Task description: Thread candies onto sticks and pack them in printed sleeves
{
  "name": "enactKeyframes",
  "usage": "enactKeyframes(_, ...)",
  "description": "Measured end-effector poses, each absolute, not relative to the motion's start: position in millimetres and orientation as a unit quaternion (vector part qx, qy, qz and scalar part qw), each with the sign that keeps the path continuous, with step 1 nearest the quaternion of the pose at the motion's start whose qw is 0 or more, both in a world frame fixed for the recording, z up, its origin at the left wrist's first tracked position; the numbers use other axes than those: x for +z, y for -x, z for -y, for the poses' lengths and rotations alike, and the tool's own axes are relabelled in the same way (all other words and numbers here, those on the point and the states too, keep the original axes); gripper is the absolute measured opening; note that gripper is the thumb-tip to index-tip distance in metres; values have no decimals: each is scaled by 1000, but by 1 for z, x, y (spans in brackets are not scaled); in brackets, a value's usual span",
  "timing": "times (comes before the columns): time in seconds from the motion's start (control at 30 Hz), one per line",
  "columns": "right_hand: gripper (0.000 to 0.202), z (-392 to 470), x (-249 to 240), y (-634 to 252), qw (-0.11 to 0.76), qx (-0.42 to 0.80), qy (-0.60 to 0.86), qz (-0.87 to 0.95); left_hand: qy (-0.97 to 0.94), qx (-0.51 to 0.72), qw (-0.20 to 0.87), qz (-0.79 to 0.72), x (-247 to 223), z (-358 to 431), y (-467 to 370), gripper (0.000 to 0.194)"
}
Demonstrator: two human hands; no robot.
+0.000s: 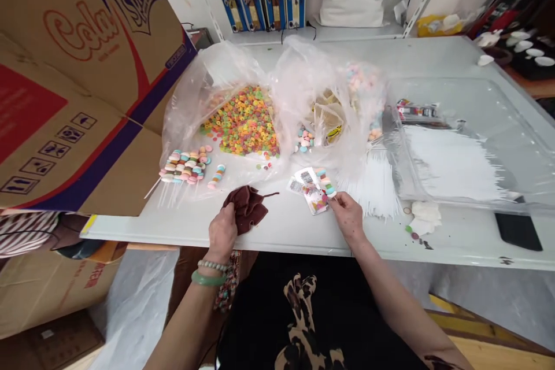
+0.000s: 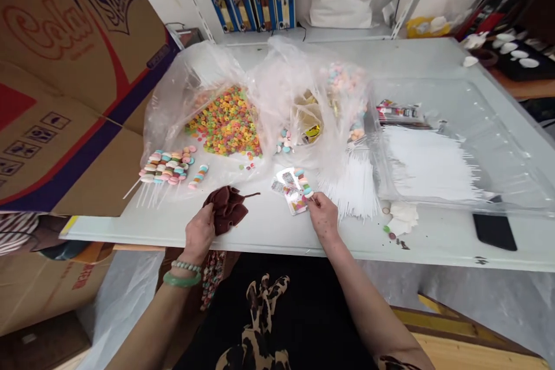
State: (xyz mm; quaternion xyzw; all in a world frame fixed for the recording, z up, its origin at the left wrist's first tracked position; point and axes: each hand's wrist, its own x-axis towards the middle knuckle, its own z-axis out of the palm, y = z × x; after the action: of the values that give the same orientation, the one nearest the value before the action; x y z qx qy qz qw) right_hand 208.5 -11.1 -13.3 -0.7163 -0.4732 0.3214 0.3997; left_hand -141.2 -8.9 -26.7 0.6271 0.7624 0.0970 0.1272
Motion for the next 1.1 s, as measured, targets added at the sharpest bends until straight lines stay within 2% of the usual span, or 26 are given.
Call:
enactKeyframes(0.13,8,-14,-23,-203,361,237,706,561,-624,191,164,-740,-32,25,149,51)
enactKeyframes(0.3,8,-27,-30,-199,290,250,733,562,-483,302,216,-793,-32,24,147,34)
enactKeyframes(0.4,11,-29,-30,-201,275,269,740,552,-412,318,233,-821,-31,13,147,27)
enactKeyframes(0.5,18,-28,-28,-204,310,279,726,547,-406,280,218,-842,-23,6,148,24)
enactKeyframes(0.6,20,-23,-22,-204,375,312,703,517,-456,238,157,-843,-7,11,136,28)
enactKeyframes(0.7,22,-12,-10,-199,445,411,655,451,-511,312,111,-793,9,25,102,36)
enactKeyframes(0.73,22,-8,-5,-195,465,454,630,425,-520,353,148,-764,13,30,87,37)
enactKeyframes(0.77,23,-3,0,-189,481,496,602,401,-527,388,228,-721,17,33,71,35)
enactKeyframes(0.83,26,8,11,-177,491,570,548,365,-471,409,453,-638,21,35,41,35)
enactKeyframes(0.9,30,19,21,-165,482,625,507,347,-351,359,689,-523,23,33,19,45)
enactKeyframes(0.93,31,24,24,-160,475,644,491,342,-283,332,773,-459,24,31,12,49)
enactKeyframes(1.0,33,32,27,-153,468,665,472,341,-184,323,851,-372,24,27,6,45)
enactKeyframes(1.1,35,40,23,-150,472,660,471,346,-116,421,823,-363,22,26,5,30)
